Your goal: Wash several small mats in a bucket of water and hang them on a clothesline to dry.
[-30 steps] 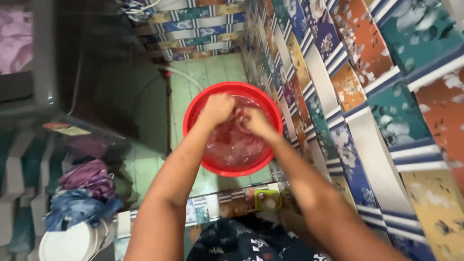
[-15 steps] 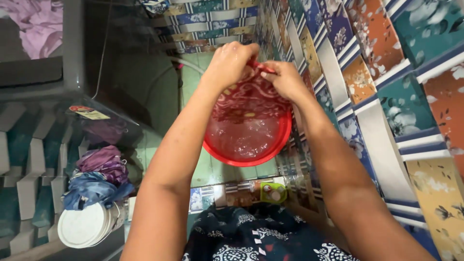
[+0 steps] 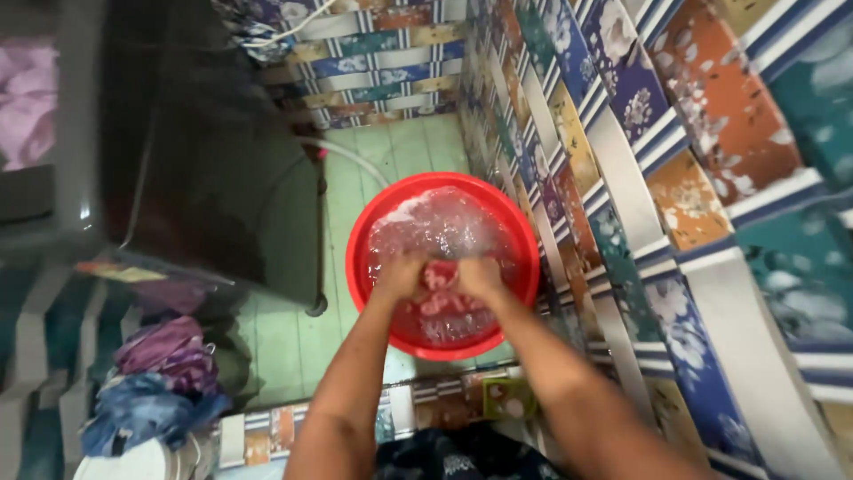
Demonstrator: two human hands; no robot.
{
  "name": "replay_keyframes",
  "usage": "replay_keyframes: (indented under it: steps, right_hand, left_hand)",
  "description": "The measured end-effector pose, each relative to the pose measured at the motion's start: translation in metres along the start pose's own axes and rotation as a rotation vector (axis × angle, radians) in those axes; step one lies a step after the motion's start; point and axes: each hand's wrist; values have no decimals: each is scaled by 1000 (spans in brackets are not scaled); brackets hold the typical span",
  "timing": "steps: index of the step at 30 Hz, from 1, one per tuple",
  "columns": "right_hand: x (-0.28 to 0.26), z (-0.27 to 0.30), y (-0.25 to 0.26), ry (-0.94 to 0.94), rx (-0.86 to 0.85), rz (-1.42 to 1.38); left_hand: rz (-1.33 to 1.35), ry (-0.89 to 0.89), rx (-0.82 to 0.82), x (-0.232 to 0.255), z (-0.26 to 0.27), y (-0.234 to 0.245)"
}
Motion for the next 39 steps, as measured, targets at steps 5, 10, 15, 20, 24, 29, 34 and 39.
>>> replay_keyframes:
  steps: [5, 10, 15, 20, 24, 29, 34, 39]
  right_hand:
    - [76, -79, -131, 91, 189, 33]
    - [121, -114, -214, 9, 158, -195]
    - [129, -110, -216, -78, 50, -466]
    - [144, -122, -215, -76, 140, -671]
    - [136, -75, -150, 46, 138, -787]
    - [94, -11, -16, 333, 319, -644]
    - [75, 28, 140, 608, 370, -696]
    - [1, 78, 259, 408, 529, -587]
  left_hand:
    - [-317, 347, -570, 30, 1, -9]
    - [-366, 270, -474, -67, -15, -164]
    - [-373, 196, -385, -80, -27, -191]
    - [-110, 266, -251, -88, -25, -176]
    - [254, 207, -15, -111, -5, -160]
    - [397, 228, 115, -52, 9, -58]
    - [235, -7, 292, 53, -3, 124]
    - [215, -274, 515, 93, -32, 208]
Point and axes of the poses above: each hand's wrist, its own z-axis away from the middle knuckle, its own y-axis out of the back of the hand, x = y × z, and after that the axes turned 5 degrees about y, right-handed
